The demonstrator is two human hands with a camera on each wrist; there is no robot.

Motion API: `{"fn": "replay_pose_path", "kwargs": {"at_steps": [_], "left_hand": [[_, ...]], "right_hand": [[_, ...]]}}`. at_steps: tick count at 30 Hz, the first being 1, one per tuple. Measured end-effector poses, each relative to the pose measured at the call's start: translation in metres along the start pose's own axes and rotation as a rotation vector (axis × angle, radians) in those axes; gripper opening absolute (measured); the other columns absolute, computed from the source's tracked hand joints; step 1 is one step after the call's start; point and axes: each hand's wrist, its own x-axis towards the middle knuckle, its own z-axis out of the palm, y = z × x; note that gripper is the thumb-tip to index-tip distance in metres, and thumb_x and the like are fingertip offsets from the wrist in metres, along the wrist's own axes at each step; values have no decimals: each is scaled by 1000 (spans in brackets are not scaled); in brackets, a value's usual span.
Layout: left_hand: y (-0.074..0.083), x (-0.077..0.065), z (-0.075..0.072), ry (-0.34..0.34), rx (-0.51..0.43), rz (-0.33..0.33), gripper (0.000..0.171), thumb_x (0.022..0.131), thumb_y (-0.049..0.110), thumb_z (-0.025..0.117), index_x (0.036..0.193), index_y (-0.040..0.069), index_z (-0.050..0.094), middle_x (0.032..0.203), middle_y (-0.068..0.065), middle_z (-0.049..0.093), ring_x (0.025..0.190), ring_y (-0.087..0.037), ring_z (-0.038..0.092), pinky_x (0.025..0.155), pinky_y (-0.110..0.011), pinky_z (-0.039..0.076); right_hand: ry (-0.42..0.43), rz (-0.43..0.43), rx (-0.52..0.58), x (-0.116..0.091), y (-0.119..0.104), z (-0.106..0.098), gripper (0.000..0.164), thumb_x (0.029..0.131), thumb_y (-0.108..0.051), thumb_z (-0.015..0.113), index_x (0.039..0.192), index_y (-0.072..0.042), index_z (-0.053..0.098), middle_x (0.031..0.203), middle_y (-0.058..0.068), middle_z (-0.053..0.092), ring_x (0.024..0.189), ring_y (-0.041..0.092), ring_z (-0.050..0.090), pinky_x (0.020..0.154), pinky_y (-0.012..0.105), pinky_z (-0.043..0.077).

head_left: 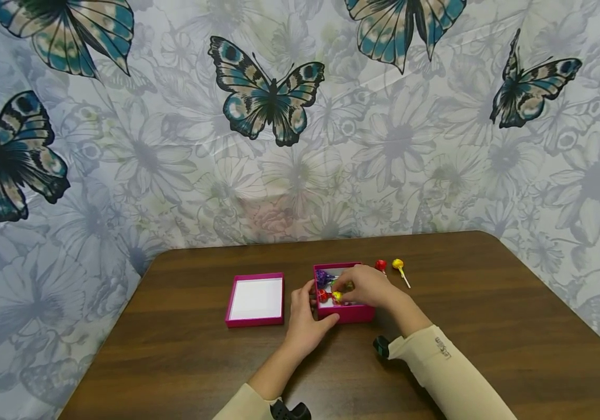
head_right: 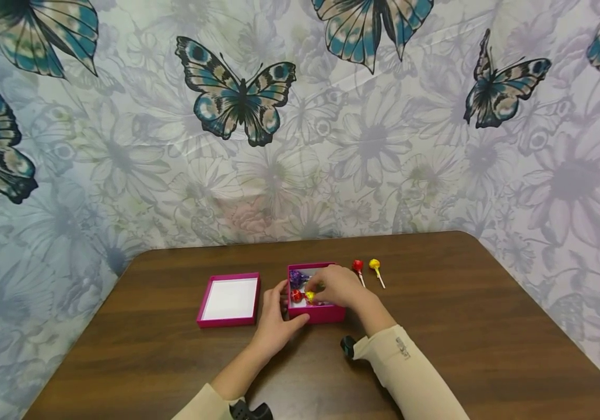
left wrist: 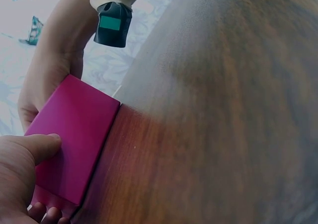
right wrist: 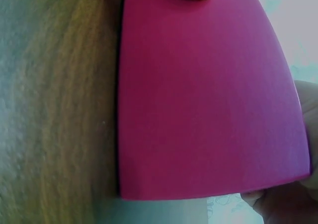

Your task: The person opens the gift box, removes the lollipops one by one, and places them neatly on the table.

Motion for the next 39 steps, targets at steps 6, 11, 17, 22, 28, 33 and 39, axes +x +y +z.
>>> {"fn": "replay_pose_path", "kwargs": {"at_steps": [6, 11, 17, 22, 28, 33, 39], "left_hand": [[0, 0, 0, 3, 7, -1, 87, 81, 26, 83, 151, 12, 34, 132, -11, 41, 117, -21, 47, 98, -38, 45], [0, 0, 0, 1, 11, 5, 87, 81, 26, 83, 150, 12, 34, 132, -11, 41, 116, -20, 46, 97, -37, 45], [2, 0, -1, 3, -2, 0, 87, 81, 24, 83, 150, 11, 34, 132, -12, 41, 116, -21, 46, 97, -37, 46], [1, -1, -1, 7, 4, 6, 86, 81, 24, 83, 150, 10, 34, 133, -12, 41, 116, -21, 47, 97, -37, 46], [0, 0, -1, 9, 0, 7, 86, 80, 24, 84, 150, 12, 34, 133, -12, 41, 117, -22, 47, 97, -38, 44], [1, 0, 0, 5, -3, 1, 87, 81, 24, 83, 151, 10, 34, 133, -13, 40, 117, -22, 46, 97, -38, 44], [1, -1, 0, 8, 5, 0, 88, 81, 24, 84, 151, 10, 33, 134, -13, 40, 117, -22, 46, 97, -37, 44]], "right_hand": [[27, -15, 76, -2, 2, 1, 18, 85, -25, 79, 102, -27, 78, 111, -7, 75, 113, 22, 65, 101, 49, 49], [65, -10, 126, -3, 4, 2, 17, 85, -25, 79, 102, -27, 79, 110, -8, 75, 108, 19, 62, 98, 45, 49], [118, 4, 161, -6, 2, 2, 17, 84, -27, 80, 101, -28, 79, 106, -9, 76, 95, 17, 51, 78, 33, 41], [178, 11, 195, -8, 2, 5, 17, 83, -28, 81, 101, -29, 78, 104, -11, 76, 94, 18, 50, 76, 30, 40], [251, -29, 234, -8, 4, 7, 19, 84, -31, 80, 103, -29, 78, 106, -9, 76, 94, 20, 52, 77, 31, 40], [287, -5, 259, -9, 6, 9, 21, 83, -30, 81, 104, -29, 78, 106, -10, 76, 96, 23, 53, 84, 36, 33], [333, 31, 300, -9, 6, 10, 22, 84, -28, 80, 106, -29, 77, 104, -8, 76, 97, 28, 53, 81, 35, 34]]}}
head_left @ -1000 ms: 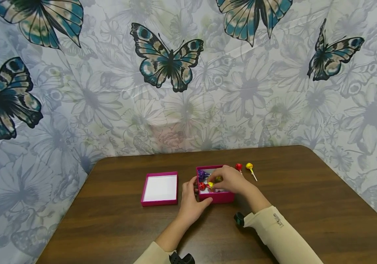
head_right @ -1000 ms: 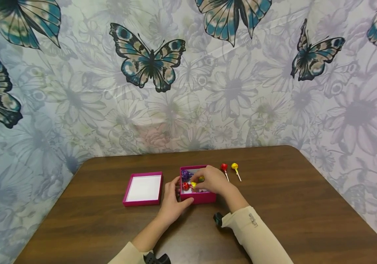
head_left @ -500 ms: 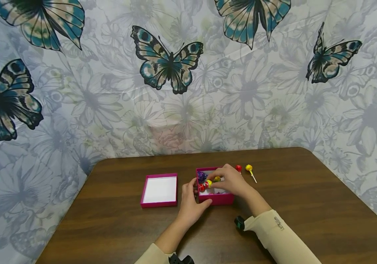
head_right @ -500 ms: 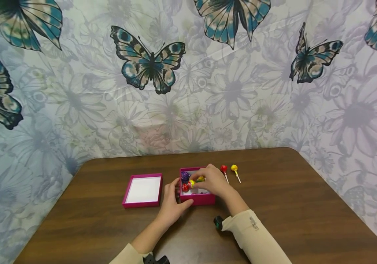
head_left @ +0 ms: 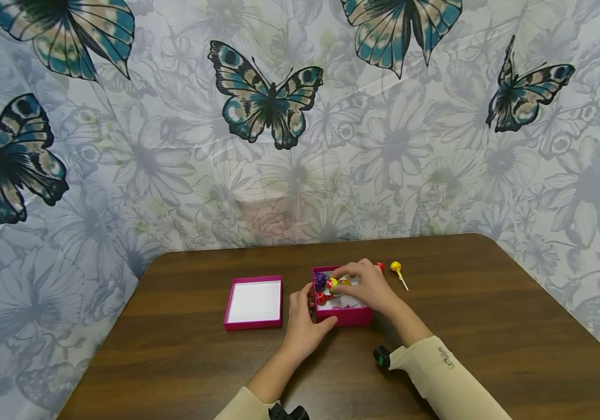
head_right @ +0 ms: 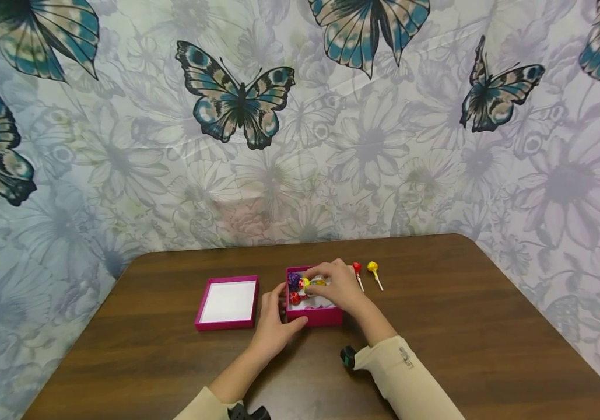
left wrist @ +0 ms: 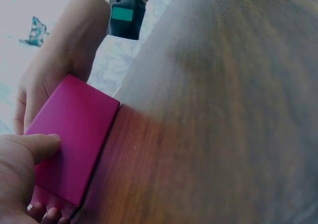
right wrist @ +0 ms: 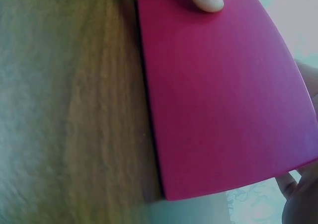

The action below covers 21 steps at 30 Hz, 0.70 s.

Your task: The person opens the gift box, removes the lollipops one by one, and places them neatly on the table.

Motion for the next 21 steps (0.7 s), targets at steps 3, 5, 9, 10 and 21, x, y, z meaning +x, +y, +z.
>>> {"fn": "replay_pose_path", "kwargs": {"at_steps": [3, 5, 9, 10, 21], "left_hand": [[0, 0, 0, 1, 2, 0, 88, 80, 24, 84, 151, 10, 33, 134, -13, 41, 117, -22, 46, 97, -37, 44], [1, 0, 0, 3, 5, -1, 88, 80, 24, 84, 151, 10, 34, 133, -12, 41, 117, -22, 46, 97, -38, 44], [1, 0, 0, 7, 12, -4, 88, 79, 24, 84, 150, 10, 34, 133, -12, 41, 117, -21, 46, 97, -38, 44], [1, 0, -1, 9, 12, -4, 88, 79, 24, 84, 150, 11, 34, 133, -12, 41, 117, -21, 46, 97, -38, 44], [0, 0, 0, 8, 4, 4, 87, 79, 24, 84, 150, 11, 35, 134, -12, 41, 116, -21, 46, 96, -37, 44]], "right_hand": [[17, 32, 53, -1, -1, 0, 23, 85, -27, 80, 107, -27, 76, 105, -2, 76, 99, 30, 53, 80, 34, 37], [22, 59, 78, -2, -2, -1, 23, 85, -28, 79, 108, -26, 76, 105, 2, 75, 99, 29, 52, 79, 33, 38], [36, 73, 130, -2, -4, -2, 25, 86, -27, 78, 111, -23, 75, 105, 7, 72, 99, 28, 50, 77, 33, 40], [42, 67, 144, -2, -5, -2, 26, 87, -26, 78, 112, -23, 74, 105, 7, 71, 98, 28, 50, 77, 34, 40], [146, -41, 232, -3, -16, -8, 25, 89, -25, 76, 114, -22, 75, 113, -3, 74, 101, 27, 52, 85, 38, 45]]}}
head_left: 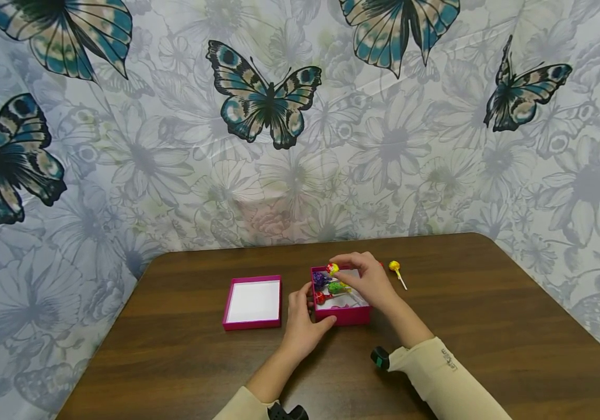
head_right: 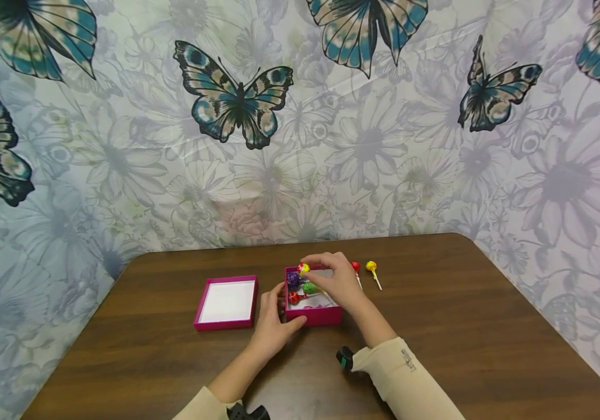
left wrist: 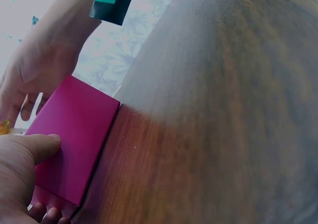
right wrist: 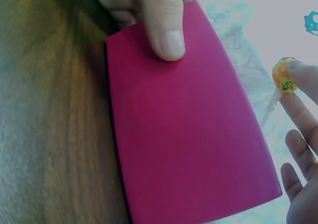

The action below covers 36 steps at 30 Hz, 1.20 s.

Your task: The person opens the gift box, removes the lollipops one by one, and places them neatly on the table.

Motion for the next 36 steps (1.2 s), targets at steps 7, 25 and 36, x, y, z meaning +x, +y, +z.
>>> {"fn": "replay_pose_path", "kwargs": {"at_steps": [7, 25, 36], "left_hand": [[-1, 0, 1, 2, 10, 10, 88, 79, 25, 84, 150, 10, 34, 133, -12, 41, 116, -20, 47, 97, -38, 44], [-3, -1, 3, 6, -7, -10, 88, 79, 25, 84, 150, 12, 34, 132, -10, 41, 116, -19, 45, 97, -38, 43], [0, -1, 1, 3, 1, -3, 87, 80, 24, 84, 150, 11, 34, 133, -10, 41, 116, -19, 45, 97, -37, 44]], "right_hand": [[65, 29, 1, -3, 1, -5, 25, 88, -24, 77, 113, -22, 75, 111, -3, 73, 96, 25, 49, 77, 34, 46], [186, 74, -51, -17, 18, -43, 27, 88, -24, 77, 114, -19, 72, 98, 6, 66, 85, 16, 51, 61, 23, 47], [319, 104, -42, -22, 48, -73, 29, 89, -22, 77, 116, -14, 72, 101, 1, 69, 80, 2, 56, 71, 12, 48]]}}
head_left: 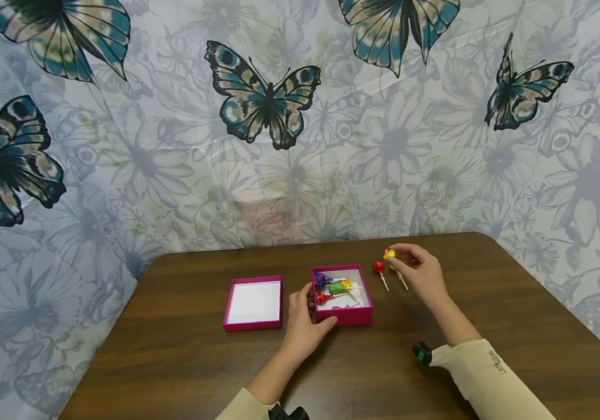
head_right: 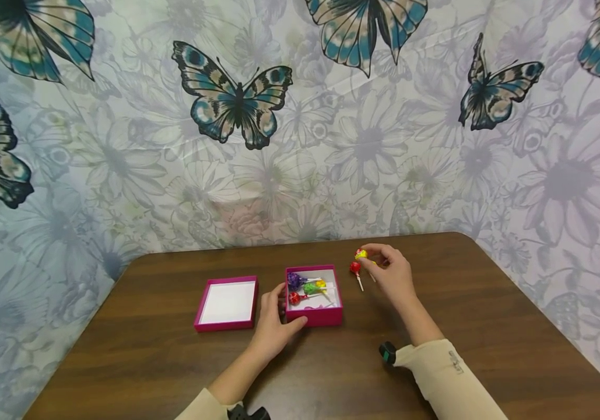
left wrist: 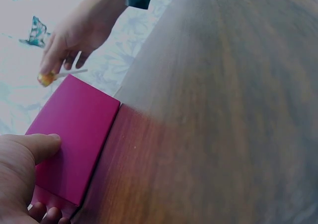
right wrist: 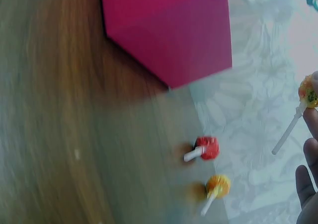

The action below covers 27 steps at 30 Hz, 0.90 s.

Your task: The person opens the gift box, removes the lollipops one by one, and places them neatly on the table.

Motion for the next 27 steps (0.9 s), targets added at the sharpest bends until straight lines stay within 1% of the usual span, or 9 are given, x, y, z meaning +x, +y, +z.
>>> {"fn": "replay_pose_path", "kwargs": {"at_steps": [2, 5, 7, 12, 16, 19, 27], "left_hand": [[0, 0, 0, -5, -3, -2, 87, 80, 24, 84, 150, 11, 34, 133, -10, 41, 116, -19, 45, 97, -37, 44], [-1, 0, 0, -2, -3, -2, 87, 80, 24, 84, 150, 12, 34, 134, -10, 41, 116, -19, 45, 97, -37, 44], [-2, 0, 0, -1, -3, -3, 87, 80, 25, 84, 150, 12, 34, 134, -10, 40, 116, -19, 45, 97, -37, 44], [-2, 0, -1, 4, 1, -3, 87, 80, 26, 84, 150, 13, 34, 133, -10, 41, 116, -20, 46, 98, -40, 44], [-1, 0, -2, 8, -1, -1, 87, 79, 25, 84, 150, 12, 34, 133, -11, 41, 116, -21, 47, 98, -41, 44], [-1, 0, -2, 0, 2, -4, 88, 80, 25, 84, 151, 12, 34, 133, -11, 40, 116, -21, 47, 97, -40, 45], [-2, 1, 1, 3, 8, 5, 88, 79, 26, 84, 150, 13, 35, 132, -10, 41, 116, -20, 46, 98, -40, 44]], "right_hand": [[7, 18, -18, 1, 5, -4, 29, 89, -25, 76, 116, -14, 72, 99, -2, 69, 80, 1, 57, 71, 12, 47], [11, 43, -53, 3, 12, -8, 29, 89, -28, 76, 115, -15, 72, 93, -15, 65, 77, 2, 56, 68, 14, 46], [11, 59, -72, 5, 15, -10, 29, 90, -30, 75, 114, -15, 72, 91, -19, 63, 75, 3, 55, 66, 15, 46], [12, 102, -96, 9, 21, -18, 30, 92, -34, 73, 115, -15, 71, 88, -23, 61, 75, 2, 54, 66, 17, 44], [-9, 142, -132, 12, 28, -24, 34, 93, -38, 71, 117, -14, 70, 88, -25, 60, 76, 1, 54, 68, 15, 45], [-18, 183, -158, 13, 35, -30, 36, 93, -40, 70, 117, -13, 70, 89, -24, 60, 77, -1, 54, 68, 15, 45], [-31, 291, -217, 14, 52, -39, 43, 92, -43, 69, 117, -8, 69, 93, -11, 65, 80, -3, 52, 70, 15, 44]]}}
